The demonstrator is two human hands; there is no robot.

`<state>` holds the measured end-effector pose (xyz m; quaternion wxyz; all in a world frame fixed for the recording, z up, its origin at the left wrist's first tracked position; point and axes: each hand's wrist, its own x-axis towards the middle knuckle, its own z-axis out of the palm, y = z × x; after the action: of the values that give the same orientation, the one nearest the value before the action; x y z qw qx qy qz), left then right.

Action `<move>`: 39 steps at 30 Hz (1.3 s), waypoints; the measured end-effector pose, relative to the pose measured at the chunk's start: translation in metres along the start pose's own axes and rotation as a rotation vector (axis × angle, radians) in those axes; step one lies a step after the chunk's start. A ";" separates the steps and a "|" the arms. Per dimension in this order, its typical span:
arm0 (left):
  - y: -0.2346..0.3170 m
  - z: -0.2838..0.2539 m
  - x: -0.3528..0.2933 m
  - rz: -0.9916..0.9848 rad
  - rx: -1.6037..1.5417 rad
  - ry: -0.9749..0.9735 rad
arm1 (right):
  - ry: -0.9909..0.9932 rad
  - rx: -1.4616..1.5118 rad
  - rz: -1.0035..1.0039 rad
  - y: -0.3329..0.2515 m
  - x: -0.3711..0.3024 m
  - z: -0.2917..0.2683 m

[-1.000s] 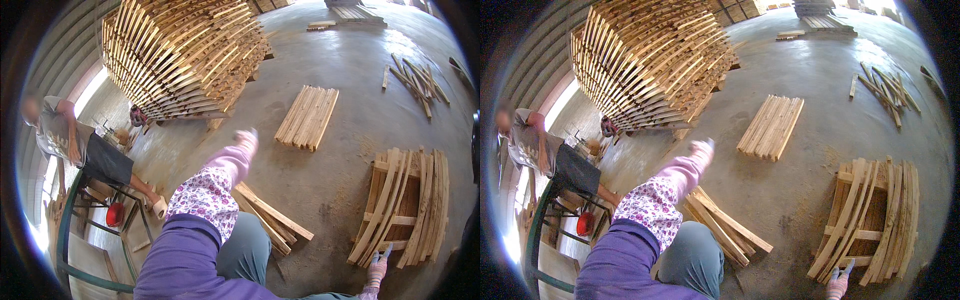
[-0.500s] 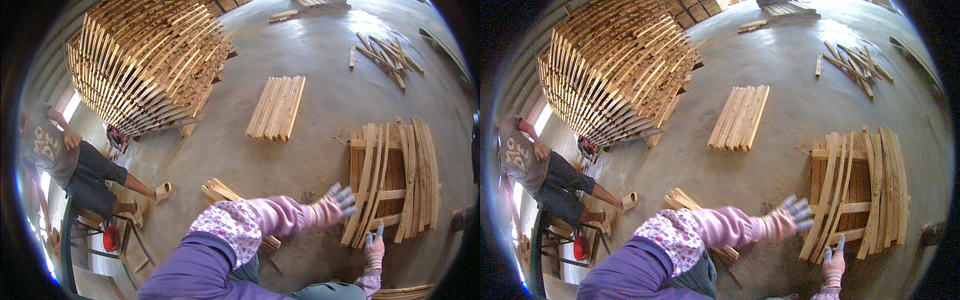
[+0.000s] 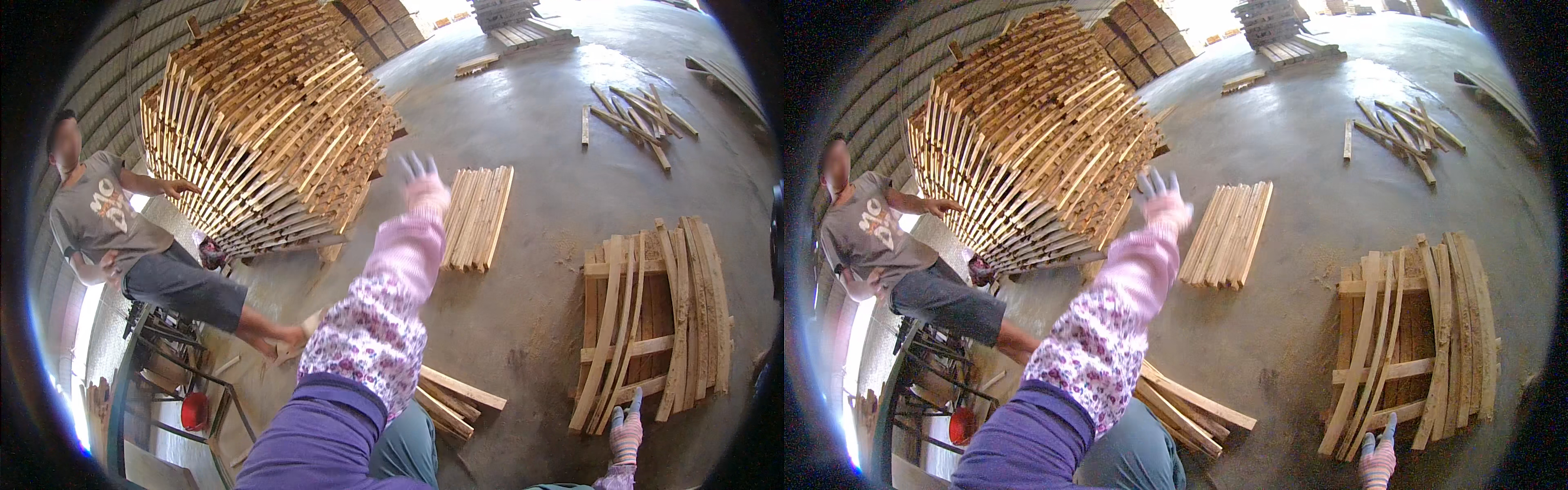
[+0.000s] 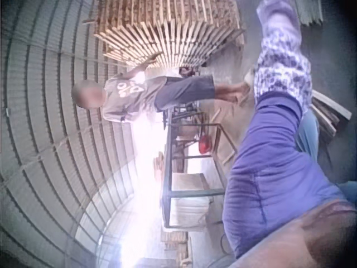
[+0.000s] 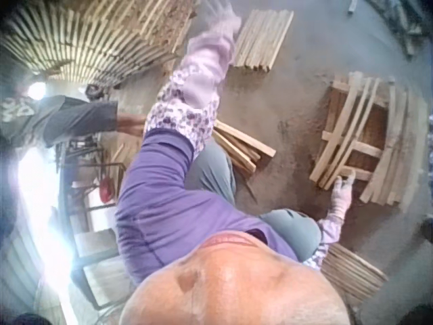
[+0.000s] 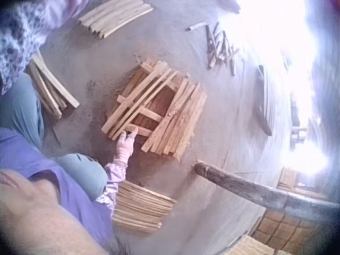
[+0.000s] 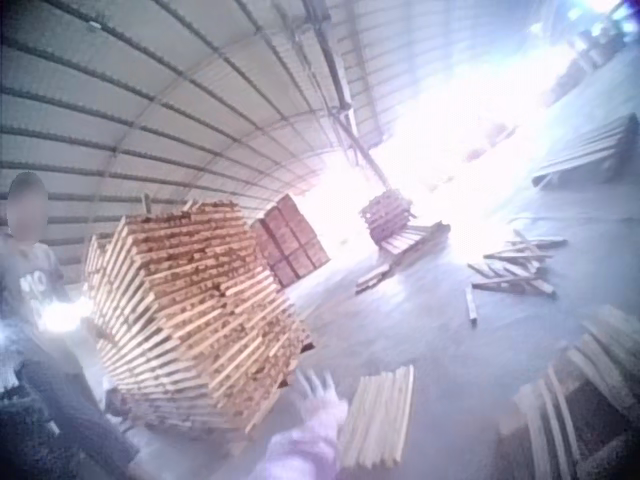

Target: The person lifts a stack of wooden planks and places them on the floor, then sits and assembles small wooden frames by arranging planks in a grid pattern. The person continues to build multiple frames and stacks them nearby.

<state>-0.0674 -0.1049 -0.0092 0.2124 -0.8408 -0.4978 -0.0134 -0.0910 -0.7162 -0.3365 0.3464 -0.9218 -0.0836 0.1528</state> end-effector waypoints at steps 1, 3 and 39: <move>-0.006 -0.020 0.003 -0.079 0.017 0.041 | -0.056 0.009 0.017 -0.024 -0.008 -0.007; -0.007 -0.042 -0.003 -0.099 -0.072 -0.030 | -0.094 0.025 0.036 -0.032 -0.008 -0.014; 0.202 0.162 -0.426 0.410 -1.175 -1.014 | -0.383 0.238 0.190 -0.086 -0.016 -0.022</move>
<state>-0.1423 -0.4826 -0.3256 -0.5188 -0.7935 -0.2808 0.1493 -0.1026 -0.6699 -0.2598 0.4143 -0.8325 -0.0419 0.3655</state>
